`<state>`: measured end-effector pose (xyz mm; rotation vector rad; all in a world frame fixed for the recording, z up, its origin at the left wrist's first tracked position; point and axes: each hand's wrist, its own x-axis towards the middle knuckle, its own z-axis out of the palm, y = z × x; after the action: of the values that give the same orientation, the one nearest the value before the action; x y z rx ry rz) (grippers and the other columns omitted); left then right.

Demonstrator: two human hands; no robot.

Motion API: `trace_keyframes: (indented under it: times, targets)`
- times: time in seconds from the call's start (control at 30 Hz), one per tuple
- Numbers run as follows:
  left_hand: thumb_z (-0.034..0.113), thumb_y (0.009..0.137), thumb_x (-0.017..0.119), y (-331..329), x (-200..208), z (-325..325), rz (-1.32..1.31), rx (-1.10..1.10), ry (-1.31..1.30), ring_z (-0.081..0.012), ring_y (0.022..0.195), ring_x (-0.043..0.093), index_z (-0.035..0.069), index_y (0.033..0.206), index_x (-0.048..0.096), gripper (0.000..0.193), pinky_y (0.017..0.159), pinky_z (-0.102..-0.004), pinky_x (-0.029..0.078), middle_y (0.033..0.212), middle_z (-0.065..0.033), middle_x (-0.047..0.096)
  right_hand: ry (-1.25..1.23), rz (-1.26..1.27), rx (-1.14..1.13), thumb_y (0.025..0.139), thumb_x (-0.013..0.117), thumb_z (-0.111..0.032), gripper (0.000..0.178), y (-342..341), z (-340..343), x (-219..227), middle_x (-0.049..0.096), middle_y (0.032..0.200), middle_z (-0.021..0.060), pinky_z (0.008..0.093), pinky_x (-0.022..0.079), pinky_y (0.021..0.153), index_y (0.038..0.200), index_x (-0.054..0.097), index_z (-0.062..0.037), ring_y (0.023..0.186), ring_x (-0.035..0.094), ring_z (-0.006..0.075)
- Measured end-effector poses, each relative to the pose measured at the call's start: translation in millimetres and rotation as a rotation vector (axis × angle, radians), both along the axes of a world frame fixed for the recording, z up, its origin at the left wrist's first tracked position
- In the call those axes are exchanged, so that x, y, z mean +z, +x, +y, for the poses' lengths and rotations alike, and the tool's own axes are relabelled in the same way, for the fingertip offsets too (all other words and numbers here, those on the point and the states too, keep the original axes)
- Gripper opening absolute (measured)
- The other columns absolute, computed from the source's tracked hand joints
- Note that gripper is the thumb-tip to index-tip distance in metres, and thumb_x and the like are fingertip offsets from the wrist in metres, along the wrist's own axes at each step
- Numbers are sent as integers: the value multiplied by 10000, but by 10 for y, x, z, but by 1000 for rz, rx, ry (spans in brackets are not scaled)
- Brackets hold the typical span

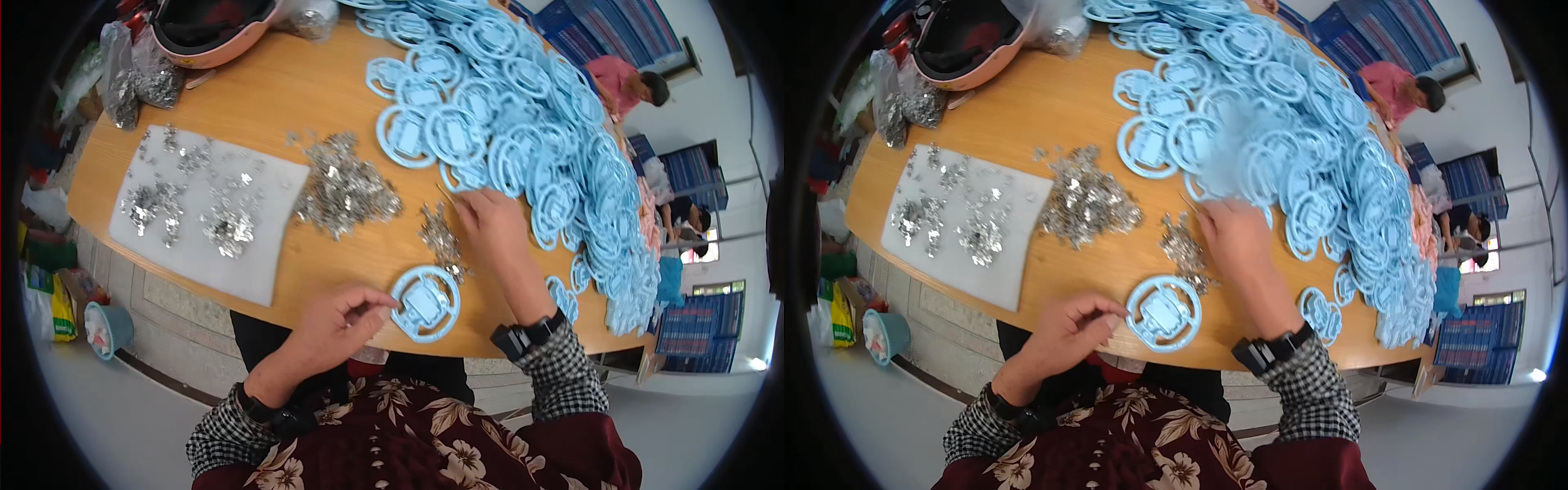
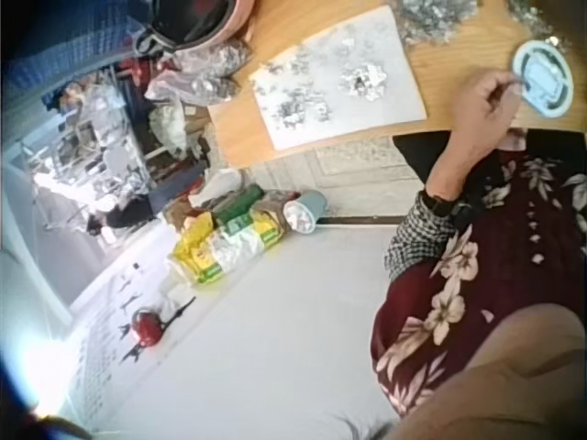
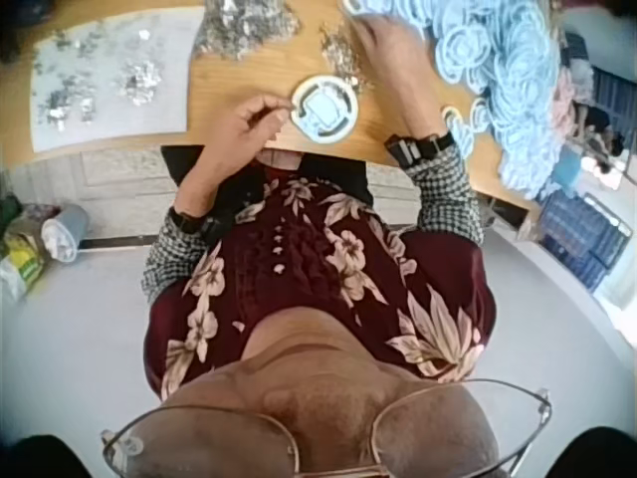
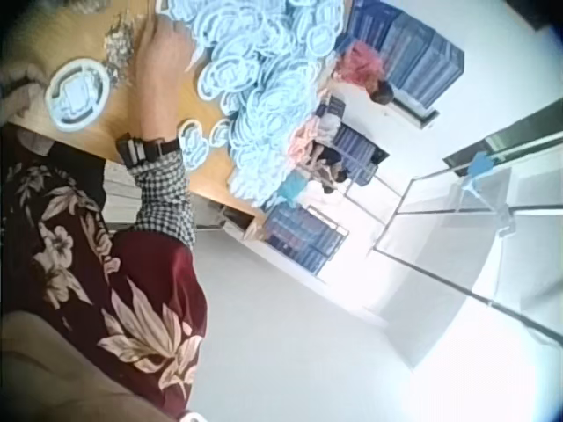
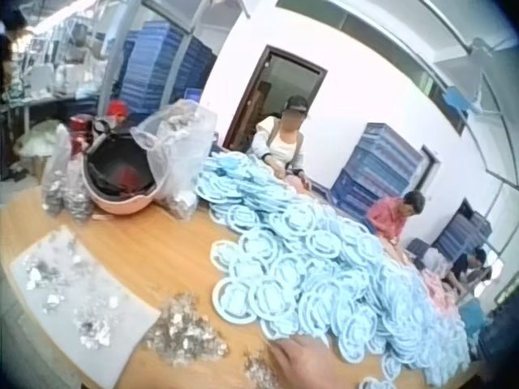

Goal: Assembling small metal clips onto circular blue plastic components at a workshop desk.

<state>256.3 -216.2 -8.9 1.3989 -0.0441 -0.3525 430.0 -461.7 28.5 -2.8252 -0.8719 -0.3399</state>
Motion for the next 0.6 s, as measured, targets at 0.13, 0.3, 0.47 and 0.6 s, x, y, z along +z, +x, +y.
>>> trace_keyframes:
  times: [0.13,0.3,0.47,0.6]
  targets:
    - [113,1005,604,5,-111,351,69,-165,-271,-76,913,628,31,1198,649,214,812,-256,530,1087,-29,654,116,101,22,881,681,-128,96,30,477,154,654,799,152,436,507,638,947,706,-64,717,638,357]
    - [302,1016,611,-281,610,987,152,-162,-113,-72,798,636,25,1055,679,288,720,-243,518,852,-15,669,7,354,107,906,647,-150,107,-116,1090,804,665,825,166,442,516,640,960,701,-74,733,648,367]
    - [424,1014,583,-1166,1053,1831,277,-75,105,-82,739,630,56,928,692,393,694,-249,515,768,-16,659,-58,517,518,894,651,-200,138,-751,1978,1269,688,846,151,446,538,677,981,711,-113,781,672,348]
    - [458,1017,545,-2171,930,2341,373,100,45,-112,682,544,56,872,673,446,652,-292,469,704,-4,588,-188,635,684,911,634,-265,190,-1203,2591,1404,714,908,105,427,556,706,1033,723,-151,834,690,315]
